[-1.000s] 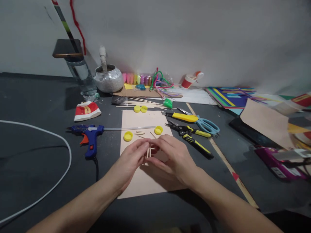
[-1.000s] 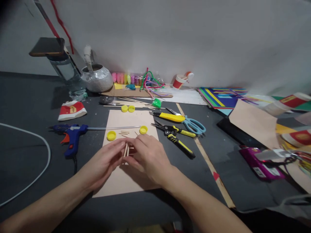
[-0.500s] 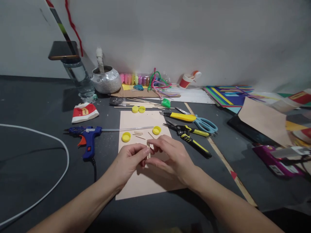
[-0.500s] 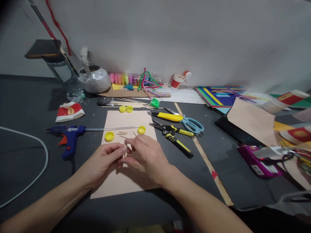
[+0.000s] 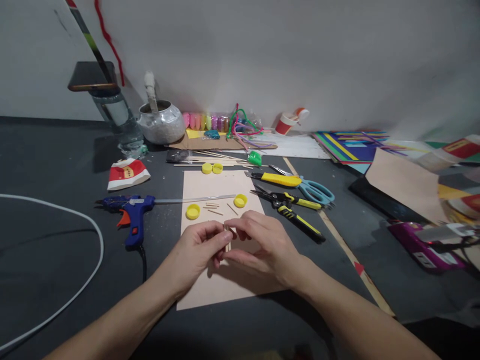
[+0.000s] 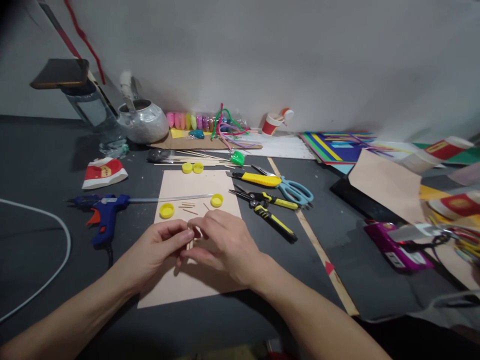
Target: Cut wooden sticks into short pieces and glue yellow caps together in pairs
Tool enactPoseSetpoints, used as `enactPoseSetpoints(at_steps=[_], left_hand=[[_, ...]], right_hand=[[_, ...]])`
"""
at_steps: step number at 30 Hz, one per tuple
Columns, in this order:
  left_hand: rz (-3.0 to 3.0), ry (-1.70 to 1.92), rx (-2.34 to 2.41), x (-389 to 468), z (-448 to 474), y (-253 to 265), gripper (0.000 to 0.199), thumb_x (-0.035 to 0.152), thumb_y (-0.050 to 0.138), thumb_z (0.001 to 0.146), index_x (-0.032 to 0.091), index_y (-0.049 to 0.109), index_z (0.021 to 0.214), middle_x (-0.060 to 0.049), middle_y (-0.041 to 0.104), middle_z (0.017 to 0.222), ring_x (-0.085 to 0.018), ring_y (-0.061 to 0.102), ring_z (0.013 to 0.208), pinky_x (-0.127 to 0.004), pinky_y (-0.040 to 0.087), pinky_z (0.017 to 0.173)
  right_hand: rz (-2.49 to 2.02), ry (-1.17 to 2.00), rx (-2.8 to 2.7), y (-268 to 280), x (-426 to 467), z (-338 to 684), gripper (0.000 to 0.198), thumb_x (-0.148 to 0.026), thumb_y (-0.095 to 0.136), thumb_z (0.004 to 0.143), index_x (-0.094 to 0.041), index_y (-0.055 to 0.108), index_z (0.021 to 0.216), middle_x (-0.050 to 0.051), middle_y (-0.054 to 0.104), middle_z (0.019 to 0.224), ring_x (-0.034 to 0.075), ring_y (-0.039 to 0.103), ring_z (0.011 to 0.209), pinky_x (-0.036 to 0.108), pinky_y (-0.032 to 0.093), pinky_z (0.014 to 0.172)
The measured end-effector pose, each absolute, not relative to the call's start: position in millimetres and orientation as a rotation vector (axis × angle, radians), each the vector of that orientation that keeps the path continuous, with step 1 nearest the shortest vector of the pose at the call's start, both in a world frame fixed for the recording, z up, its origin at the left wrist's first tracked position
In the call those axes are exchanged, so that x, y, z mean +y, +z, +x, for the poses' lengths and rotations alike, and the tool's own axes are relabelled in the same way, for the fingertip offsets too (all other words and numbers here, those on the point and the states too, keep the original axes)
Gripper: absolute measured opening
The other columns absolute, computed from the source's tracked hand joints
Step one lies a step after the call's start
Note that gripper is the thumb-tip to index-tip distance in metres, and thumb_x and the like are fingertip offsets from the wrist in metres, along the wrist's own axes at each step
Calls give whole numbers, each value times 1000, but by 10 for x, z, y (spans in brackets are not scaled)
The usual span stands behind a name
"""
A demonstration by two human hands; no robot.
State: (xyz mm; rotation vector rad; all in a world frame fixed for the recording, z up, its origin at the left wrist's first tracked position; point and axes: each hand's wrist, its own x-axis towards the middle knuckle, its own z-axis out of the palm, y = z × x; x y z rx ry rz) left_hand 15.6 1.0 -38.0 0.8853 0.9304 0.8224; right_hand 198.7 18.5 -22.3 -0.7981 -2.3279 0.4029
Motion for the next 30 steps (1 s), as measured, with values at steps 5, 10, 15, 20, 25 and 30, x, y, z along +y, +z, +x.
enactPoseSetpoints(at_steps=[5, 10, 15, 20, 25, 30], left_hand=[[814, 860, 969, 39, 140, -336, 27, 41, 75, 78, 16, 67, 73, 3, 56, 52, -8, 48, 42, -19, 37, 41], [764, 972, 1041, 95, 140, -287, 29, 41, 79, 72, 16, 65, 72, 4, 58, 54, -8, 52, 46, -18, 43, 45], [794, 981, 1048, 85, 170, -301, 31, 42, 80, 71, 15, 64, 70, 2, 60, 53, -10, 54, 46, -21, 45, 44], [833, 971, 1044, 64, 186, -341, 29, 40, 77, 75, 16, 63, 70, 2, 60, 55, -10, 55, 47, -20, 44, 44], [830, 976, 1037, 58, 190, -379, 30, 42, 76, 76, 16, 63, 70, 2, 58, 55, -11, 53, 46, -21, 42, 41], [833, 1026, 1038, 79, 188, -426, 26, 40, 75, 78, 16, 67, 74, 2, 59, 58, -11, 53, 52, -21, 44, 48]], right_hand=[[-965, 408, -2250, -219, 313, 2114, 31, -45, 55, 98, -17, 65, 108, 1, 64, 75, 14, 58, 67, 26, 46, 63], [-1413, 275, -2159, -312, 489, 2216, 12, -22, 61, 91, -17, 68, 82, 3, 66, 75, 15, 56, 64, 27, 39, 61], [-1566, 259, -2326, -377, 480, 2050, 12, -21, 64, 88, -17, 65, 76, 3, 66, 78, 17, 58, 71, 28, 40, 65], [-1636, 301, -2345, -384, 505, 1962, 18, -25, 60, 94, -15, 61, 78, 0, 62, 78, 15, 58, 74, 33, 47, 74], [-1644, 519, -2131, -349, 486, 1990, 13, -19, 61, 85, -17, 60, 72, 0, 59, 69, 14, 53, 66, 29, 43, 65], [-1449, 1006, -1913, -238, 321, 1922, 19, -32, 56, 85, -17, 62, 74, -1, 59, 63, 12, 52, 58, 23, 42, 54]])
